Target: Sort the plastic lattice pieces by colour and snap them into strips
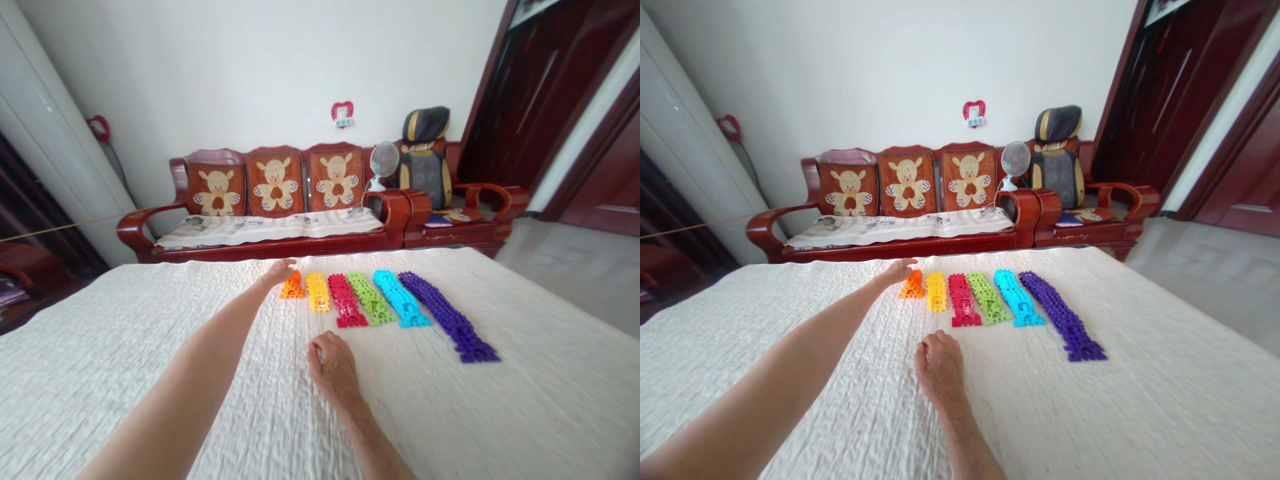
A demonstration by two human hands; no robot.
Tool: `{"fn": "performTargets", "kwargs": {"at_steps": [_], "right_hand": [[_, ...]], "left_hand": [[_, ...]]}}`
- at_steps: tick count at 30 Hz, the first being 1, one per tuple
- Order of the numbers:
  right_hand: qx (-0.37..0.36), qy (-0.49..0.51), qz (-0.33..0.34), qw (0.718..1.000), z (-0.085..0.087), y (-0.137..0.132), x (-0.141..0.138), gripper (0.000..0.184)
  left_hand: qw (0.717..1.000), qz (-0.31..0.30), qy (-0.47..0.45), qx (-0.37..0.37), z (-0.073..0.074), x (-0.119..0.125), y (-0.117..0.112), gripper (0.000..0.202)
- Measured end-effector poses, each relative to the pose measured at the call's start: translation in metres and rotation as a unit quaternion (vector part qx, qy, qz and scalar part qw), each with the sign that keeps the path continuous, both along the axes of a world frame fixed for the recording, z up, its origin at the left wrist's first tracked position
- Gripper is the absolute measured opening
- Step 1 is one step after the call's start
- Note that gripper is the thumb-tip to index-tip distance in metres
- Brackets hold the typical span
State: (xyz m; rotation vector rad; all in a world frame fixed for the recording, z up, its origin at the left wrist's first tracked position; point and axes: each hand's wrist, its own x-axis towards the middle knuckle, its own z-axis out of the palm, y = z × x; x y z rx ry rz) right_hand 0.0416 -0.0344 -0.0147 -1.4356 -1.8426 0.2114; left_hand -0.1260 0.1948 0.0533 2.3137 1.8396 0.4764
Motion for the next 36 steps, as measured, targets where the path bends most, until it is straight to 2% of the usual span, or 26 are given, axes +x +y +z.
{"fn": "performTargets", "kwargs": {"at_steps": [5,9,11,16,19,21,24,28,32,36], "right_hand": [[-0.005,-0.002,-0.002,1.000,-0.002,0.000,0.000,0.016],[0.001,-0.006,0.001,1.000,0.002,-0.002,0.000,0.018],[0.009,-0.009,-0.001,1.000,0.003,-0.003,0.000,0.019],[0.021,-0.017,0.000,1.000,0.001,0.002,0.000,0.018],[0.029,-0.007,0.006,1.000,-0.002,0.007,0.002,0.019],[0.031,0.000,0.005,0.999,-0.004,0.009,0.003,0.019],[0.020,-0.014,-0.003,1.000,-0.004,0.011,0.004,0.020],[-0.007,-0.048,-0.023,0.999,-0.001,0.009,0.002,0.022],[-0.022,-0.082,-0.016,0.996,0.001,0.001,0.001,0.020],[-0.041,-0.122,0.012,0.992,0.001,-0.020,0.001,0.027]], "left_hand": [[1.000,-0.006,-0.014,-0.002,0.003,0.007,-0.003,0.048],[0.997,0.002,-0.040,0.068,0.003,-0.006,-0.019,0.054],[0.994,-0.006,-0.050,0.092,-0.008,-0.021,-0.039,0.051],[0.998,-0.008,-0.024,0.062,-0.049,-0.069,-0.108,0.041],[0.995,-0.037,-0.035,0.089,-0.058,-0.084,-0.148,0.036],[0.991,-0.052,-0.053,0.107,-0.057,-0.087,-0.175,0.034],[0.991,-0.055,-0.079,0.089,-0.059,-0.088,-0.214,0.034],[0.993,-0.047,-0.083,0.067,-0.077,-0.088,-0.257,0.036],[0.989,-0.065,-0.059,0.119,-0.099,-0.081,-0.291,0.037],[0.982,-0.035,-0.012,0.187,-0.109,-0.068,-0.317,0.037]]}}
